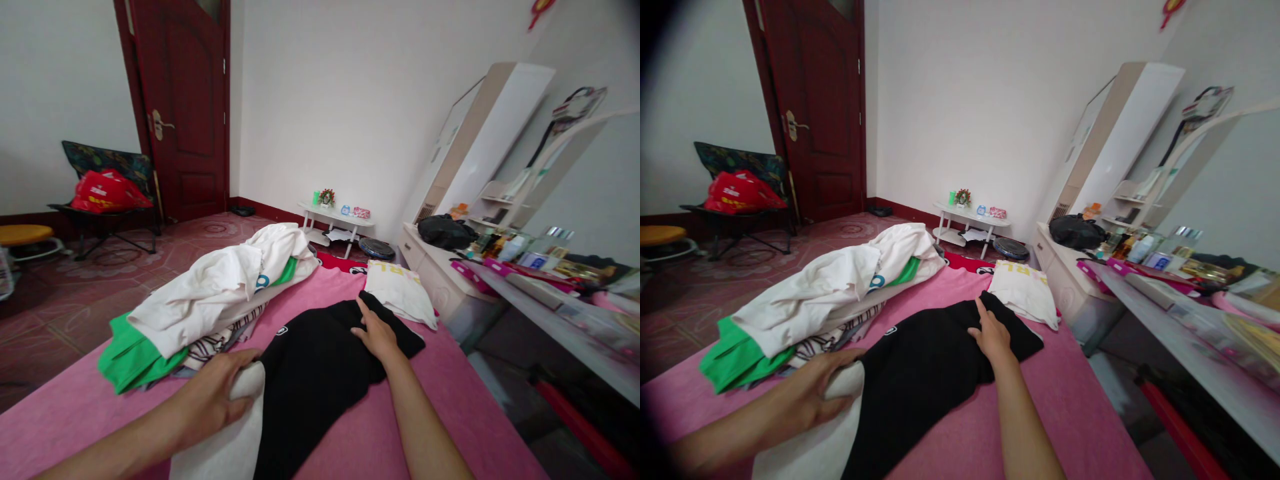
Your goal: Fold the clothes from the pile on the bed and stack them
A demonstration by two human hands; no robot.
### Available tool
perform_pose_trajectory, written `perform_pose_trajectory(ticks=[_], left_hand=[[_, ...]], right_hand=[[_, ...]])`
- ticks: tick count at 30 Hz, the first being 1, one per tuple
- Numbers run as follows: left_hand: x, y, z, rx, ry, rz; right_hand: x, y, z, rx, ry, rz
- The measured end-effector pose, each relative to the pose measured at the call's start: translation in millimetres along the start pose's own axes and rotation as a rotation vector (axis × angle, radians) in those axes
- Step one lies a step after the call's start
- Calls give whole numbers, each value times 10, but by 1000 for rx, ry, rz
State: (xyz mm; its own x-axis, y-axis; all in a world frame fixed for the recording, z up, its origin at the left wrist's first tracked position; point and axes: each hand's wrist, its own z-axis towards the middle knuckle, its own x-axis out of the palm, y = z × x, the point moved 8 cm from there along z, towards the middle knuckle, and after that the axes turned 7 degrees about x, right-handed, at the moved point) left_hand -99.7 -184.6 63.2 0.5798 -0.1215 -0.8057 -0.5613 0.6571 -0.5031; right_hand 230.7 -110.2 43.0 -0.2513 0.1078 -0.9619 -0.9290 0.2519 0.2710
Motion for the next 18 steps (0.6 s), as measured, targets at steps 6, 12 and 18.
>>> perform_pose_trajectory(ticks=[6, 12, 18], left_hand=[[-471, -372, 101, 230, -155, 194], [-1094, -680, 79, 489, -509, 521], [-468, -857, -59, 536, 66, 251]], right_hand=[[3, -8, -48, -29, -49, 146], [-879, -324, -430, 60, -743, 1000], [-1716, -611, -956, -39, -1268, 1314]])
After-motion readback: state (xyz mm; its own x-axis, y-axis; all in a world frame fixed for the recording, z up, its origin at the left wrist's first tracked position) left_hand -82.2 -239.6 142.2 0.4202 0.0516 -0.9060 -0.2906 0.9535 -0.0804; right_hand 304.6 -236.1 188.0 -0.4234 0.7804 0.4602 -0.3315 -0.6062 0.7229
